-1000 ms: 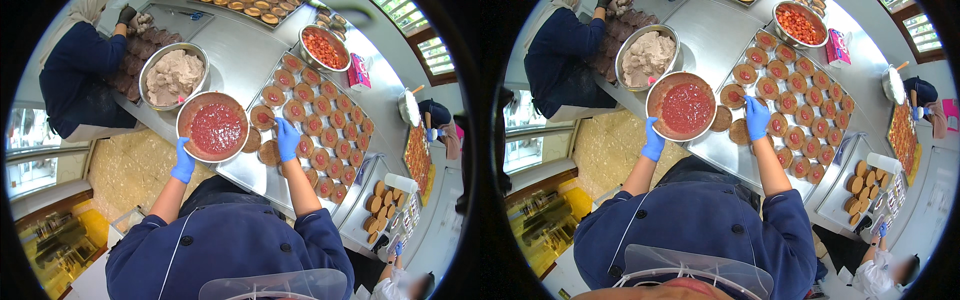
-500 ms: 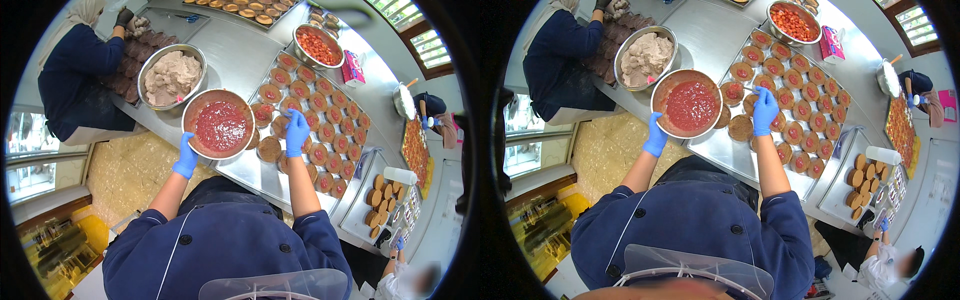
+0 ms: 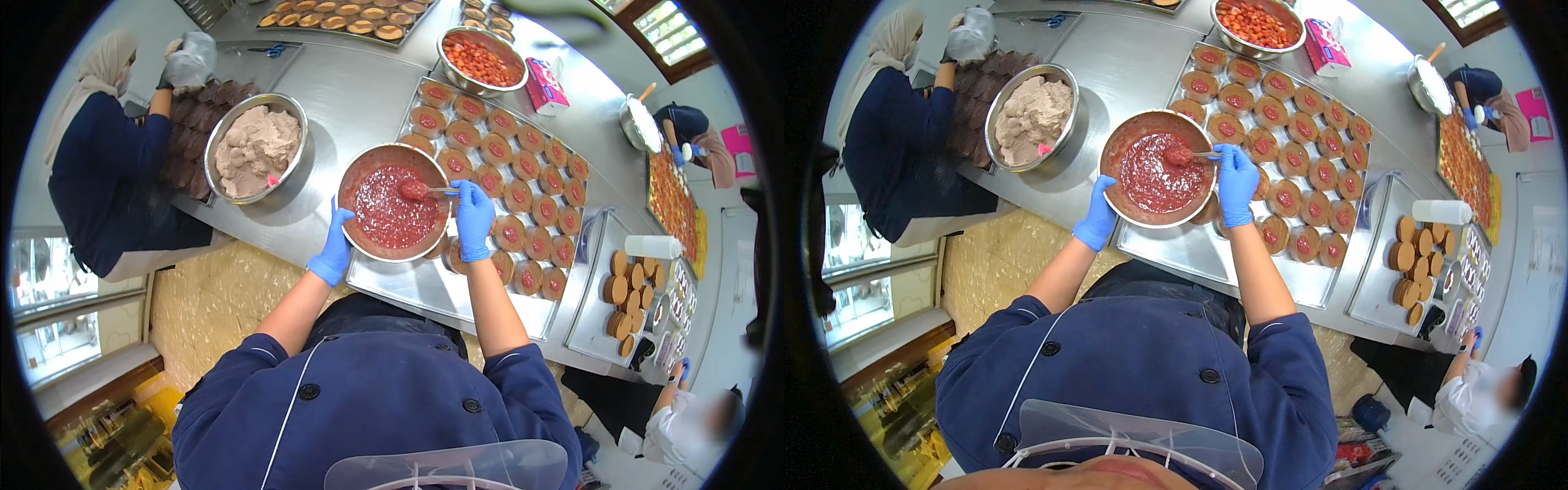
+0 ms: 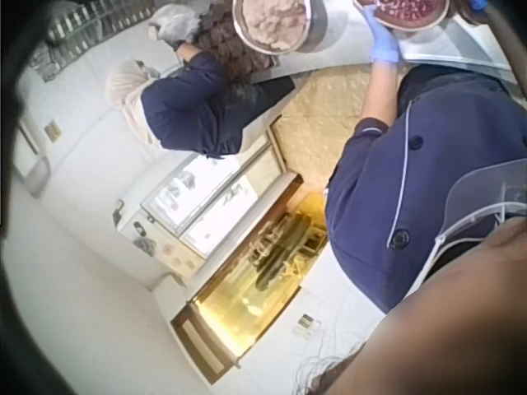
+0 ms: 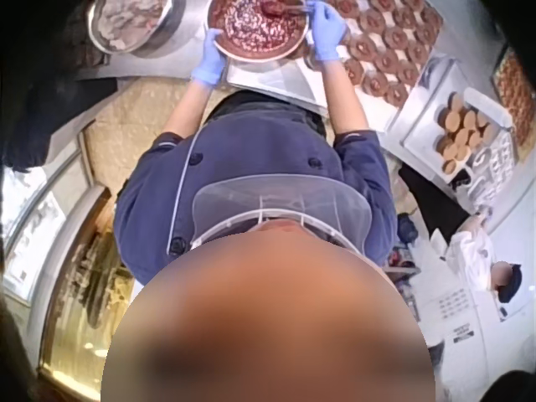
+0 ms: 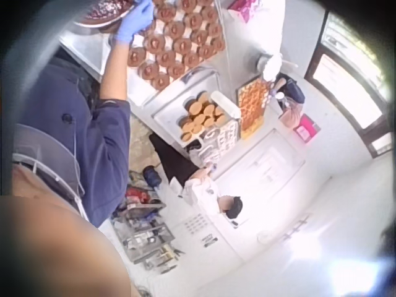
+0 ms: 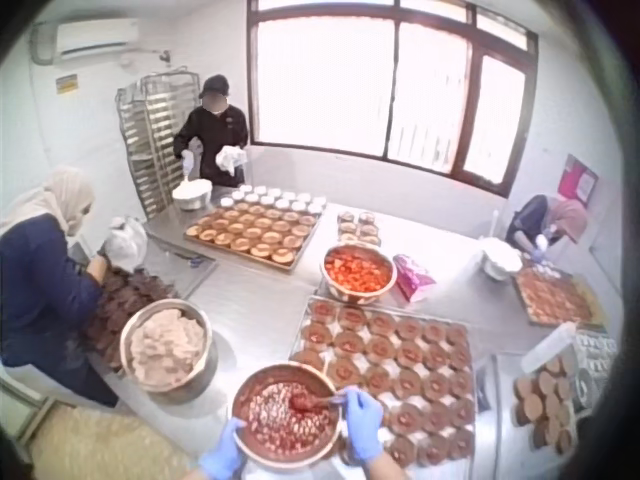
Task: The person spreads red jam onto small round tart shells using a spoon, then places diced strawberries on top. The person briefly retrieves a knife to cut a strawberry before continuing to place pieces on the tarts.
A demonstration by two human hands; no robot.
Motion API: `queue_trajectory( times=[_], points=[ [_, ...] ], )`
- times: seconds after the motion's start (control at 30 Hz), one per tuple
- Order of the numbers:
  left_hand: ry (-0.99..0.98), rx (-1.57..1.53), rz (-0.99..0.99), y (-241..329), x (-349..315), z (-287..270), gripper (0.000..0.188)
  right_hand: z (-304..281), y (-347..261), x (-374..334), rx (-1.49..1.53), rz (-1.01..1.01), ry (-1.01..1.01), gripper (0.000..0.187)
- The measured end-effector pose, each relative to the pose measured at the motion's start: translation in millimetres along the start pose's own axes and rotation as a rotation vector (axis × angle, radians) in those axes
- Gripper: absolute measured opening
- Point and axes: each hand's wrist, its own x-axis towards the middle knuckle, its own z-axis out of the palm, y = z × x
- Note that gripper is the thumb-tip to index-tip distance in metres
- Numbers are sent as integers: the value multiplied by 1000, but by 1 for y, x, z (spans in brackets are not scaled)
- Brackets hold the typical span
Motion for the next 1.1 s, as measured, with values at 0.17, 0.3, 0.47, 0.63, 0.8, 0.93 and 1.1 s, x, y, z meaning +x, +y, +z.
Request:
queue_trajectory(
  times=[0.17, 0.3, 0.47, 0.63, 0.8, 0.93, 1.1],
  points=[
    [0, -27, -100, -3, 9, 14, 62, -37, 2, 5, 334, 250, 54, 29],
    [-9, -10, -95, 10, 6, 11, 62, -55, 16, 7, 320, 200, 177, 29],
    [-79, -60, -24, 30, -1, -7, 64, -40, 52, 1, -25, -142, 291, 24],
    [67, -75, 17, 38, -2, -24, 59, -37, 67, -11, -508, -328, 169, 20],
    [80, -94, 11, 41, -9, -31, 59, -38, 68, -19, -460, -339, 194, 21],
    [84, -63, 5, 40, -13, -28, 60, -36, 66, -14, -267, -175, 224, 24],
    [53, -38, -37, 34, -11, -28, 63, -56, 29, 1, 230, 229, 309, 28]
  ],
)
